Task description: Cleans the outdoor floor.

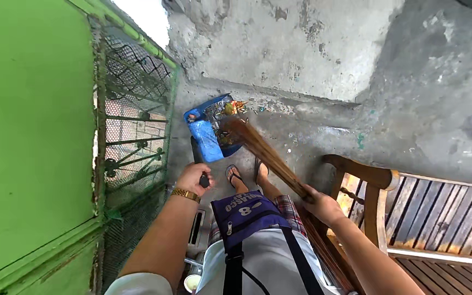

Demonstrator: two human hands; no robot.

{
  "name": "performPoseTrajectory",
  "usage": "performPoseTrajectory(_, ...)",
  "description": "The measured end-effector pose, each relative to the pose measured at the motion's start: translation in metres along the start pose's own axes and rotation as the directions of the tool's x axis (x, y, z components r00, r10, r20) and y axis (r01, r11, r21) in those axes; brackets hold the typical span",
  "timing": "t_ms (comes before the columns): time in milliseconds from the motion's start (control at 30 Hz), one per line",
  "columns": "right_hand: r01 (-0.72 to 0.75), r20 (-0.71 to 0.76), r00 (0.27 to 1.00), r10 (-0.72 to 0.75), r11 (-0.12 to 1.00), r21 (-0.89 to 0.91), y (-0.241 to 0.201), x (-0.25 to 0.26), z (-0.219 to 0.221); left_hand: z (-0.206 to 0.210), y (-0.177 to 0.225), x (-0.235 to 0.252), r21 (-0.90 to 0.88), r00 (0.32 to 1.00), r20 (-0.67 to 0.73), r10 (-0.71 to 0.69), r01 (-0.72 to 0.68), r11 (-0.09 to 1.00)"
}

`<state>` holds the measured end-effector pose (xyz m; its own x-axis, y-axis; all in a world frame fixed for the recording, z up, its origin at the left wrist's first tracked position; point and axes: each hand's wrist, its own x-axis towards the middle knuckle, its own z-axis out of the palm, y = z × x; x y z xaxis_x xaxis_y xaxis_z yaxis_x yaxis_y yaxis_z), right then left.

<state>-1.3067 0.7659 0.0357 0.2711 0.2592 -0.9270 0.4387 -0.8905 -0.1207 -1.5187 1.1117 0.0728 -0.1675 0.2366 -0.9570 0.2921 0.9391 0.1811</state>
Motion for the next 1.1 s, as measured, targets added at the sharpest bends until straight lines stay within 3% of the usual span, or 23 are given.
performPoseTrajectory(100,-0.117,-0.067,0.988,0.138,0.962,0.248,0.014,-0.006,0.004,0.004,0.009,0.001,0.002,1.000,-0.008,0.005,-0.005,1.000)
performPoseTrajectory(167,-0.157,-0.074,0.975,0.208,0.888,0.433,-0.006,0.021,0.011,0.014,0.011,0.001,0.022,1.000,-0.016,0.014,-0.014,1.000)
performPoseTrajectory(233,-0.154,-0.016,0.982,0.190,0.839,0.522,-0.040,0.063,0.019,0.024,0.013,0.000,0.050,1.000,-0.021,-0.003,0.004,0.999)
performPoseTrajectory(367,0.023,0.167,0.983,-0.074,0.958,0.287,-0.124,0.117,0.045,0.033,0.011,-0.002,0.082,0.999,-0.034,-0.015,0.018,0.996)
performPoseTrajectory(500,0.253,0.270,0.935,-0.228,0.966,-0.060,-0.165,0.110,0.047,0.032,0.012,0.001,0.103,1.000,-0.013,-0.014,0.015,0.995)
performPoseTrajectory(633,0.311,0.233,0.939,-0.252,0.913,-0.264,-0.144,0.078,0.010,-0.005,0.019,0.001,0.059,0.998,0.052,0.026,-0.029,0.998)
performPoseTrajectory(800,0.163,0.080,0.986,-0.145,0.927,-0.336,-0.085,0.012,-0.046,-0.126,0.020,0.023,-0.087,0.974,0.225,-0.007,0.027,0.996)
performPoseTrajectory(933,-0.025,-0.006,1.000,0.025,0.992,-0.122,-0.036,-0.028,-0.049,-0.185,-0.002,0.022,-0.175,0.962,0.271,-0.029,0.079,0.981)
performPoseTrajectory(1100,-0.200,0.007,0.978,0.209,0.926,0.319,-0.035,-0.002,0.007,-0.155,-0.005,0.009,-0.255,0.995,0.059,-0.077,0.089,0.963)
